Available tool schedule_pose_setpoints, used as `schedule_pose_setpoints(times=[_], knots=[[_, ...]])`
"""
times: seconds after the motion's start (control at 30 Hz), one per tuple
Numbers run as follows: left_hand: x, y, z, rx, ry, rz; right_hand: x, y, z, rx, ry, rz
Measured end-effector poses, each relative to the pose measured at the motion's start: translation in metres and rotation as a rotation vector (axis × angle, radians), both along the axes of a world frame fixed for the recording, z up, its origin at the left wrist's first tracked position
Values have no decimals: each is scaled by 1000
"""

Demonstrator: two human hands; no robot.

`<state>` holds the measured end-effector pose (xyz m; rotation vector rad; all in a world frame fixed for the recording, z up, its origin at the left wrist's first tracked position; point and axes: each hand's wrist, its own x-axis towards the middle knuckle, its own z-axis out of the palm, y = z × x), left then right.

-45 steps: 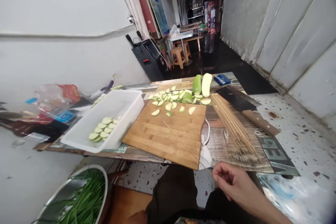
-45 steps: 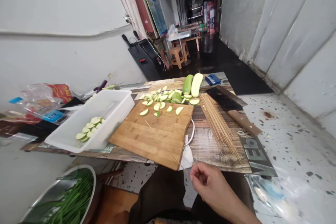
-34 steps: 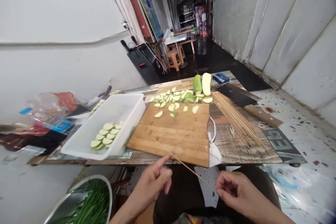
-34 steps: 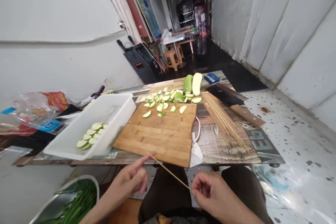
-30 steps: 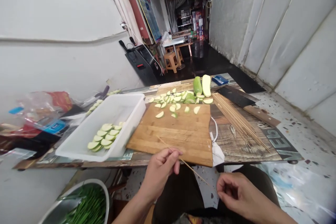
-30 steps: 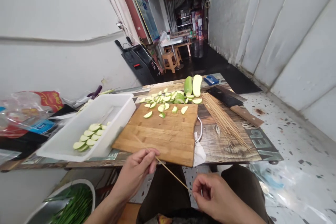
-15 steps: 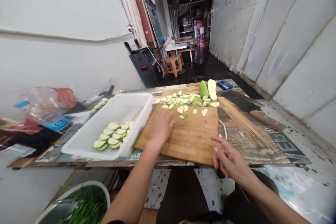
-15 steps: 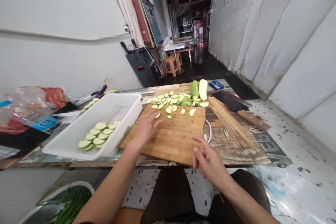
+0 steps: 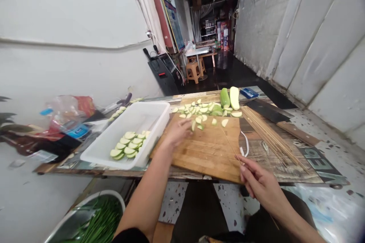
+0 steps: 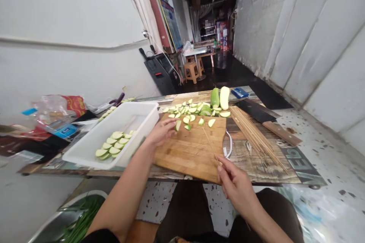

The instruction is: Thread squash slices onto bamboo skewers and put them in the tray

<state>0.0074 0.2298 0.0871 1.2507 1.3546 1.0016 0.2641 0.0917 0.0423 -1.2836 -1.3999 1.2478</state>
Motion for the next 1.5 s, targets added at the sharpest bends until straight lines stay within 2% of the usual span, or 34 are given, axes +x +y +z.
schedule_pose_setpoints(times=[0.03,0.1,0.2,0.27,0.4,0.53,0.63,0.7,0.8,0.93,1.07,1.27,1.5], knots=[[10,-5,1,-123,-241,-88,0,-2,-1,53,-36,1],[32,-10,0,-359,-588,-213,-2,-6,-1,181,-120,-13],[63,-9,-3,-531,-787,-243,-5,-11,-1,287,-189,-89],[79,-1,-6,-508,-768,-220,-7,-13,-1,276,-169,-130],[92,21,-5,-322,-605,-183,-7,0,11,241,-102,-158],[78,49,8,-236,-674,-161,-19,49,41,301,-64,-179],[57,67,20,-240,-853,-94,-40,94,59,303,14,-59],[45,76,23,-246,-946,-28,-56,117,63,244,66,31],[33,83,15,-261,-973,102,-73,136,53,128,102,85],[30,86,4,-256,-882,266,-77,143,29,28,144,76],[32,80,5,-221,-821,337,-76,142,17,-46,178,87],[29,79,6,-253,-784,376,-78,136,17,-21,220,90],[33,79,3,-273,-742,351,-80,139,11,8,260,69]])
